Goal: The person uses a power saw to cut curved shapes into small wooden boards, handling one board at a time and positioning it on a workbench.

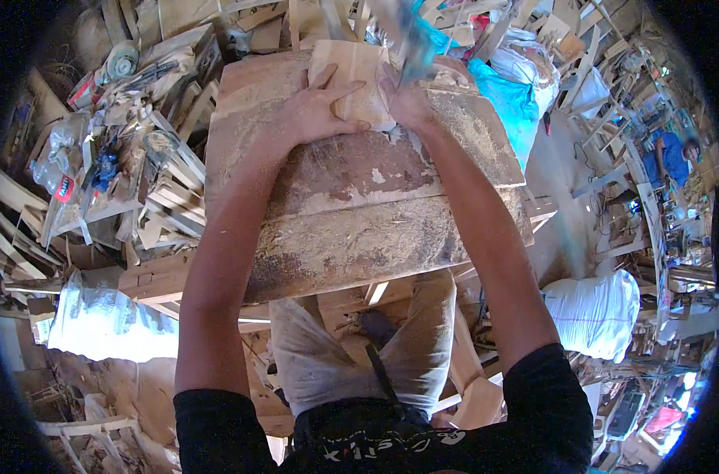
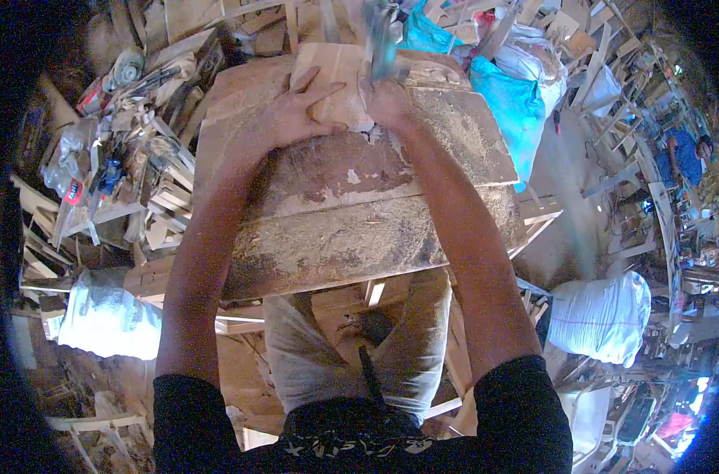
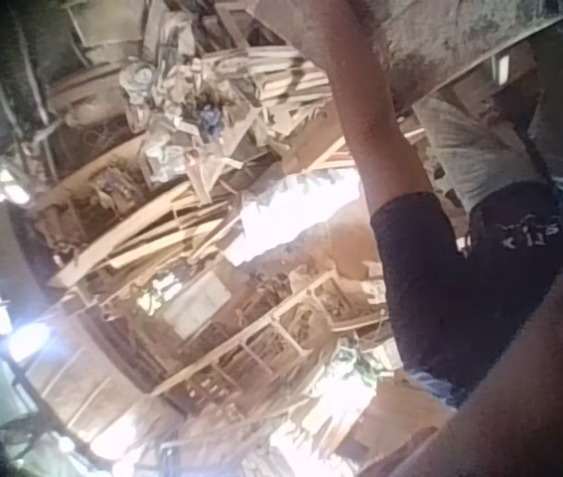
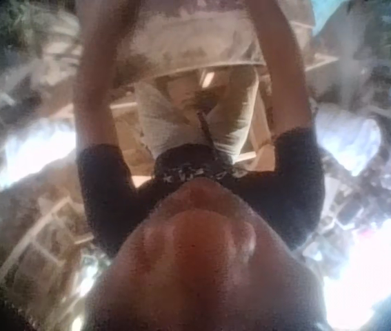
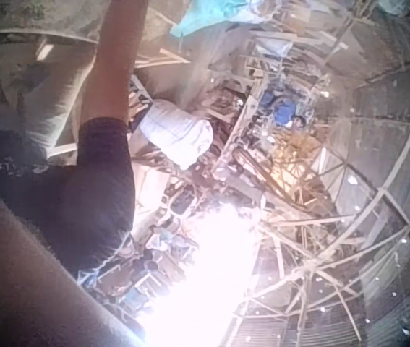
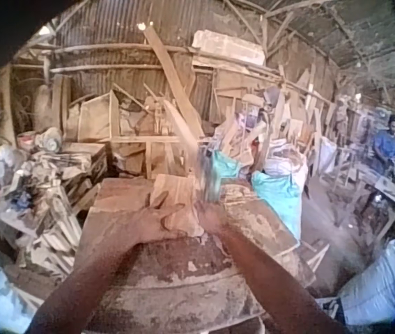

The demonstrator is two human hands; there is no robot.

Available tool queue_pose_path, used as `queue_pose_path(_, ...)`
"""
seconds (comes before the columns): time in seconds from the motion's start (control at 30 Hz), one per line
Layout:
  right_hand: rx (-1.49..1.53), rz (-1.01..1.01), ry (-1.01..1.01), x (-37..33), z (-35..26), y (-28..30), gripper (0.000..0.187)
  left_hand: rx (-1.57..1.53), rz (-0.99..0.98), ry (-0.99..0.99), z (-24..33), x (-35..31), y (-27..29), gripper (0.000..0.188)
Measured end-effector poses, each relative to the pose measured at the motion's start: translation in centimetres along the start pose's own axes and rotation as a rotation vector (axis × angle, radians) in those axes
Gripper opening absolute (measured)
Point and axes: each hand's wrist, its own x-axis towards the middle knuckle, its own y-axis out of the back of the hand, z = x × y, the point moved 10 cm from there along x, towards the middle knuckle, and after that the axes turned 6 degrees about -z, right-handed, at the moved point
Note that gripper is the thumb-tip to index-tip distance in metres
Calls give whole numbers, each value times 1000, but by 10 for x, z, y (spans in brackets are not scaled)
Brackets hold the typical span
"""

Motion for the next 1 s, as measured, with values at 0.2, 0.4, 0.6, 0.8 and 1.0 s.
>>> queue_pose_path(0.2,9,68,44,1,-8,9,58,-39,-44,30,0,2,5,90)
queue_pose_path(0.4,-41,129,99,7,-5,4,55,-29,-34,3,3,1,11,91)
queue_pose_path(0.6,-32,136,70,11,6,-4,64,-59,-30,-30,6,4,10,91)
queue_pose_path(0.8,-71,32,52,10,-2,-7,54,-3,-105,11,2,0,7,88)
queue_pose_path(1.0,-99,99,91,11,-5,3,56,-3,-119,24,2,5,9,88)
